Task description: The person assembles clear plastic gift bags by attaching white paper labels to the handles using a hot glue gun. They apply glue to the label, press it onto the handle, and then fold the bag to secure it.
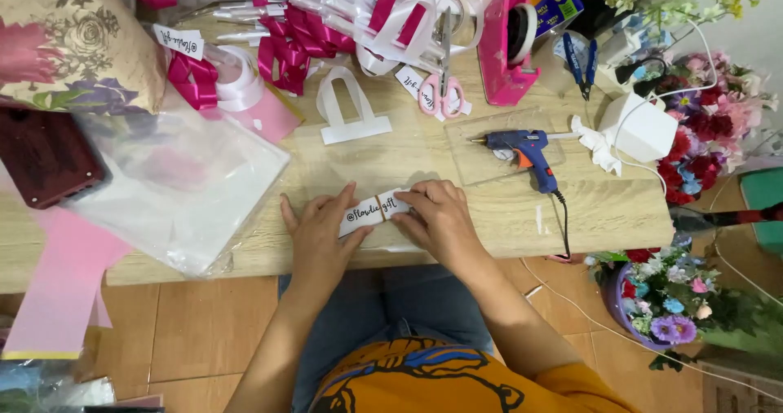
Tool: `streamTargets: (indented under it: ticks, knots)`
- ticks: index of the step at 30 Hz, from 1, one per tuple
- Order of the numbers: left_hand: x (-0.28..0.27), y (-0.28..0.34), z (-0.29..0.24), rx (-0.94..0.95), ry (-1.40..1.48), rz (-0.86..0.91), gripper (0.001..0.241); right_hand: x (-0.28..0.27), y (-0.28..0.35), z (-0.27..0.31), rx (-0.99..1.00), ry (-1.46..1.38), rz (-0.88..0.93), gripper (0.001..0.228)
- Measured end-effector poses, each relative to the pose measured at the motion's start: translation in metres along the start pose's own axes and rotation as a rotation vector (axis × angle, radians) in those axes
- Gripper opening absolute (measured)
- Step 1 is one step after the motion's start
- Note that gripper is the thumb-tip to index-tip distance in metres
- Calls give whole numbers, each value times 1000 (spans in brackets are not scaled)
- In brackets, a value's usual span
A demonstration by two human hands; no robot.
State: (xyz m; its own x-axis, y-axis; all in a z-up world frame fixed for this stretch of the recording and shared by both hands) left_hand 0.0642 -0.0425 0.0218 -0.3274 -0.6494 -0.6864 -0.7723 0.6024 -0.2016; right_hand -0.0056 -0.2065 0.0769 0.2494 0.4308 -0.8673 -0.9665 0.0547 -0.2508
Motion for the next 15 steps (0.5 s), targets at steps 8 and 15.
streamTargets:
  ticks: [8,15]
  knots:
    - [1,0,5,-7,-2,-11,69,3,-8,-1,66,27,46,30]
    - [6,2,9,13,1,-25,71,10,-8,-13,82,-57,-30,19]
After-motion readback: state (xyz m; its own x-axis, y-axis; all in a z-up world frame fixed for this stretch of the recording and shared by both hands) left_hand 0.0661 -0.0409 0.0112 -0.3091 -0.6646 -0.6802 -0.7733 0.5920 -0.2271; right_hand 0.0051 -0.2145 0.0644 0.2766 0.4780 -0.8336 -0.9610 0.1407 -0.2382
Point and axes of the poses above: each hand's wrist, its own y-axis away from the middle knuckle, its own x-axis out of the palm, z = x × y, the point moved 8 cm from there along -y, towards the middle knuckle, and after that the axes turned 6 degrees about z, right-handed, at the moved point
